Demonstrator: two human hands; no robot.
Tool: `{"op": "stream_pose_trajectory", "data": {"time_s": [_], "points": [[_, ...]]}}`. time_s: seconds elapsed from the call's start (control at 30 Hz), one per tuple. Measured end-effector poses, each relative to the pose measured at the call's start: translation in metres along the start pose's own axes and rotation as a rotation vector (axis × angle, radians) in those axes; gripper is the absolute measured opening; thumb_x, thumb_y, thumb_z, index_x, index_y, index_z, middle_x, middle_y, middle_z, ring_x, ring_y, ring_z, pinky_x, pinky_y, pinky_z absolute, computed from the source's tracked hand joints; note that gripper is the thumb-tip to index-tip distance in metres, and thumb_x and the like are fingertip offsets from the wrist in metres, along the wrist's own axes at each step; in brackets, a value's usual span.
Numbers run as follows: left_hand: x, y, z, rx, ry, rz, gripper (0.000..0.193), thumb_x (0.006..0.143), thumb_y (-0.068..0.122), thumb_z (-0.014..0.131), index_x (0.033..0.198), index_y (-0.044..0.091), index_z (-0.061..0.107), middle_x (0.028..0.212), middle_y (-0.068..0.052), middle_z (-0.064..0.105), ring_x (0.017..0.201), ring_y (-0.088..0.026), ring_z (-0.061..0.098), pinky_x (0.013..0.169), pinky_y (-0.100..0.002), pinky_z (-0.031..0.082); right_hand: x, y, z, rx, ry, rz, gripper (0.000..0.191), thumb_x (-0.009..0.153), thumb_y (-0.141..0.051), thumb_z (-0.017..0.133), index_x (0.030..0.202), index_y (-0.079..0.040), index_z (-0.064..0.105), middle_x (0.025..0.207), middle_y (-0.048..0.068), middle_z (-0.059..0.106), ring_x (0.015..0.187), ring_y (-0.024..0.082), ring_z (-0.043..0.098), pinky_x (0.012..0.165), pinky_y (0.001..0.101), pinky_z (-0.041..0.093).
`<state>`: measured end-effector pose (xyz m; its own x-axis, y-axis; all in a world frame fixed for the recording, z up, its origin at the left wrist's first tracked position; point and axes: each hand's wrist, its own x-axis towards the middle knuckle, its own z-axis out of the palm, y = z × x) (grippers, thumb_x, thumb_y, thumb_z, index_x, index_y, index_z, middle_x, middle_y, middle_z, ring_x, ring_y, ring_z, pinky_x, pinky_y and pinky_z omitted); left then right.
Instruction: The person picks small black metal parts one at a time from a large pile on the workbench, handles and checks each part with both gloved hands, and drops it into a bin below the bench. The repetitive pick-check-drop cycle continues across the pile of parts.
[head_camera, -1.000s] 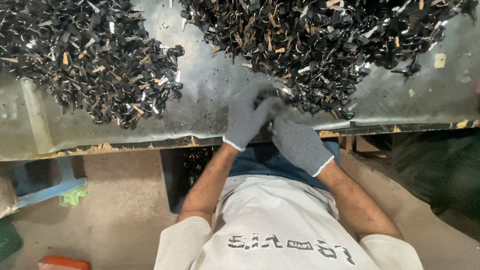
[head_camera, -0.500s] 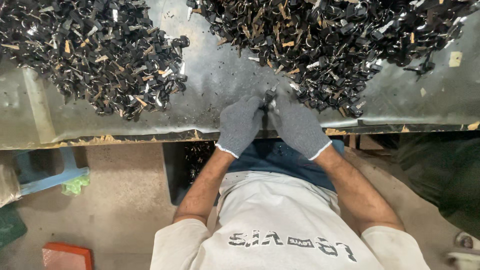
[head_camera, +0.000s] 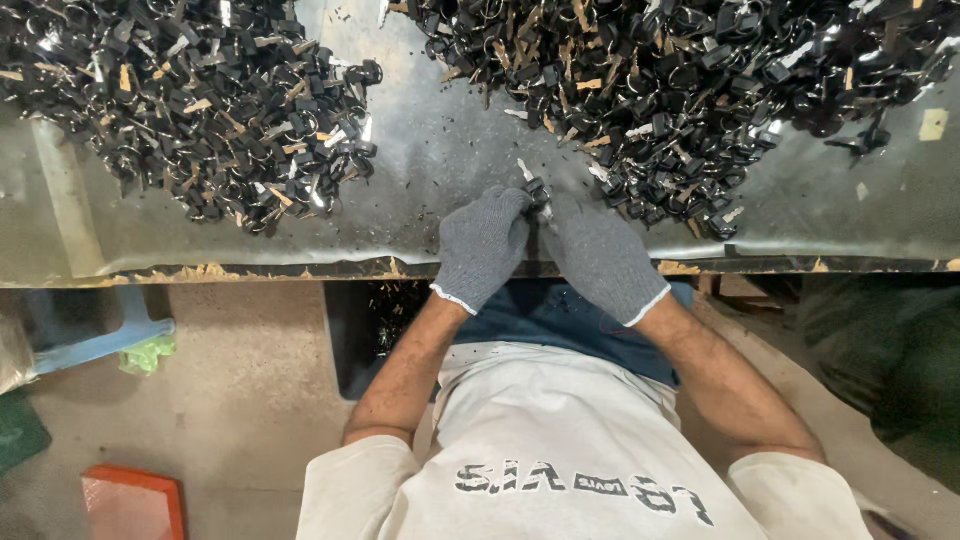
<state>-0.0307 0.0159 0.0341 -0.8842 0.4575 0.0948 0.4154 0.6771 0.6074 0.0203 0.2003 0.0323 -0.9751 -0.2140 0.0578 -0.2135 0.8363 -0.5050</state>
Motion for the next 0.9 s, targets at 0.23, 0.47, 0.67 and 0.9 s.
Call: {"op": "stream_pose_trajectory", "data": {"time_s": [0.23,0.47,0.67,0.9], "points": [[0.004,0.001,-0.003,-0.036,0.011,-0.005,0.017,0.087,0.015,0.067,0.104,0.014,0.066,0.097,-0.009,0.067,0.079,-0.033,0.069,0.067,-0.045,0.053,0.001,-0.007,-0.002,-0.115,-0.059,0.062,0.042,0.096,-0.02,0.063,0.127,0.007,0.055,0.09,0.025,0.069,0.074,0.04,0.071,0.06,0.047,0.058],[0.004,-0.009,0.014,0.156,-0.131,0.083,0.014,0.094,0.012,0.063,0.107,0.01,0.064,0.095,-0.013,0.065,0.078,-0.035,0.068,0.068,-0.047,0.052,0.003,-0.022,0.015,-0.392,-0.134,0.239,0.013,0.103,-0.017,0.058,0.1,-0.004,0.059,0.074,0.016,0.069,0.06,0.03,0.072,0.046,0.0401,0.056],[-0.008,-0.003,0.01,0.081,-0.044,0.133,0.022,0.09,0.009,0.062,0.112,0.01,0.064,0.099,-0.014,0.065,0.082,-0.035,0.067,0.073,-0.048,0.053,0.006,-0.021,-0.004,-0.21,-0.208,0.232,0.017,0.101,-0.014,0.054,0.111,0.0,0.057,0.074,0.021,0.069,0.062,0.037,0.072,0.051,0.0482,0.057],[-0.02,-0.004,0.013,0.054,0.012,0.065,0.021,0.088,0.012,0.066,0.109,0.01,0.065,0.097,-0.015,0.066,0.078,-0.037,0.065,0.07,-0.049,0.051,0.006,-0.026,-0.018,-0.148,-0.148,0.199,0.037,0.096,-0.021,0.055,0.122,0.004,0.051,0.078,0.024,0.071,0.063,0.041,0.072,0.05,0.0542,0.056]]}}
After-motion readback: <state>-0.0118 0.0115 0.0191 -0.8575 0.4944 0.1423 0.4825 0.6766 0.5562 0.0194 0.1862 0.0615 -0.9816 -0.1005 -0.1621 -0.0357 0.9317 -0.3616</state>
